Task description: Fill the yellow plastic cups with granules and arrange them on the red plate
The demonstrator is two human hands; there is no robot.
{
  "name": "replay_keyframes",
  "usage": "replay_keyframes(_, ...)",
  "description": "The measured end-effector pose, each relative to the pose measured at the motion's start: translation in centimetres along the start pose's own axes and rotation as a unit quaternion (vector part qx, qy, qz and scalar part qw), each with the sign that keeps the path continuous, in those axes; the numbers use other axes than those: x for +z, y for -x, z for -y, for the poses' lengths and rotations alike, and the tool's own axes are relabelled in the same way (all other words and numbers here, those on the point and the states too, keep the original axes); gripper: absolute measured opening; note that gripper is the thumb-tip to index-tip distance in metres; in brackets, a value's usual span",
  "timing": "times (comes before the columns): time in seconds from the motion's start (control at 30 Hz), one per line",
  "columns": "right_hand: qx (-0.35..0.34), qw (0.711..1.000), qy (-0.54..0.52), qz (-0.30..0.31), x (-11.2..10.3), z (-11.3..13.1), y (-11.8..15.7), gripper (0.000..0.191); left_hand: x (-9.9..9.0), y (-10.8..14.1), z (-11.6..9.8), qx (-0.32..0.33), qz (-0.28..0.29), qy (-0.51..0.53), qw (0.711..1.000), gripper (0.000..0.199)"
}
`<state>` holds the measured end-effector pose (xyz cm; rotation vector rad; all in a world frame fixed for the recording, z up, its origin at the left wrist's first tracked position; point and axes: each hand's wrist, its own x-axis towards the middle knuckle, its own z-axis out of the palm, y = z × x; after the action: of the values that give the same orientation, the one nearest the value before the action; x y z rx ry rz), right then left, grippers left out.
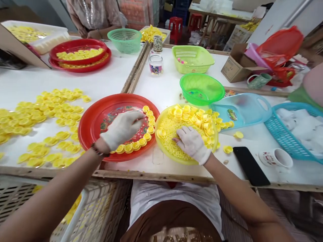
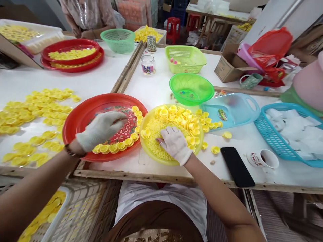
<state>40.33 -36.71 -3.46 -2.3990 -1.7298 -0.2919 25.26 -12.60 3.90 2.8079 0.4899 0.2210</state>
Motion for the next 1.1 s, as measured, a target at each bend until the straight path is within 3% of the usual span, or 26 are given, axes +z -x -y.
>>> replay_keyframes(0.13,0.016,0.998,-0.059,0.004,0.8,-0.1,-0.2,0.04,3.0,-6.6,-6.4,0.012,-0.034,0.074,0.997,0.027)
replay_keyframes(0.23,0.061,0.982,-0.176,-0.019,0.4,-0.3,-0.5,0.044,5.0,-9.9,-8.3,-0.014,-0.017,0.091,0.996,0.02)
replay_keyframes(0.3,0.114,0.939,-0.317,-0.064,-0.2,-0.6,-0.8,0.047,5.6,-10.7,-8.4,-0.01,-0.019,0.086,0.996,0.016)
replay_keyframes(0.37,0.184,0.848,-0.483,-0.116,-0.9,-0.9,-1.2,0.05,5.5,-10.3,-8.3,-0.011,-0.039,0.092,0.995,0.016)
replay_keyframes(0.43,0.241,0.721,-0.632,-0.152,-1.8,-1.2,-1.8,0.051,4.9,-8.9,-8.5,-0.025,-0.047,0.118,0.992,0.016)
replay_keyframes(0.5,0.258,0.607,-0.733,-0.166,-2.7,-1.4,-2.5,0.051,4.4,-7.3,-9.0,-0.043,-0.013,0.174,0.984,0.014)
replay_keyframes(0.53,0.257,0.567,-0.764,-0.172,-3.1,-1.5,-2.9,0.052,4.3,-6.4,-9.3,-0.049,0.017,0.218,0.975,0.013)
replay_keyframes(0.6,0.247,0.522,-0.794,-0.189,-3.7,-1.3,-3.7,0.052,4.4,-5.1,-9.9,-0.061,0.089,0.326,0.939,0.016)
replay_keyframes(0.7,0.227,0.496,-0.804,-0.237,-3.8,-0.7,-4.7,0.05,5.3,-4.0,-10.5,-0.086,0.165,0.451,0.873,0.023)
replay_keyframes(0.8,0.21,0.494,-0.797,-0.276,-3.2,-0.2,-5.2,0.049,6.1,-3.8,-10.6,-0.108,0.187,0.496,0.841,0.025)
replay_keyframes(0.93,0.21,0.51,-0.781,-0.292,-2.8,-0.1,-5.1,0.05,6.5,-3.9,-10.4,-0.112,0.178,0.509,0.835,0.028)
replay_keyframes(1.1,0.22,0.494,-0.789,-0.29,-3.4,-0.8,-4.7,0.05,6.4,-4.0,-10.4,-0.099,0.154,0.505,0.843,0.028)
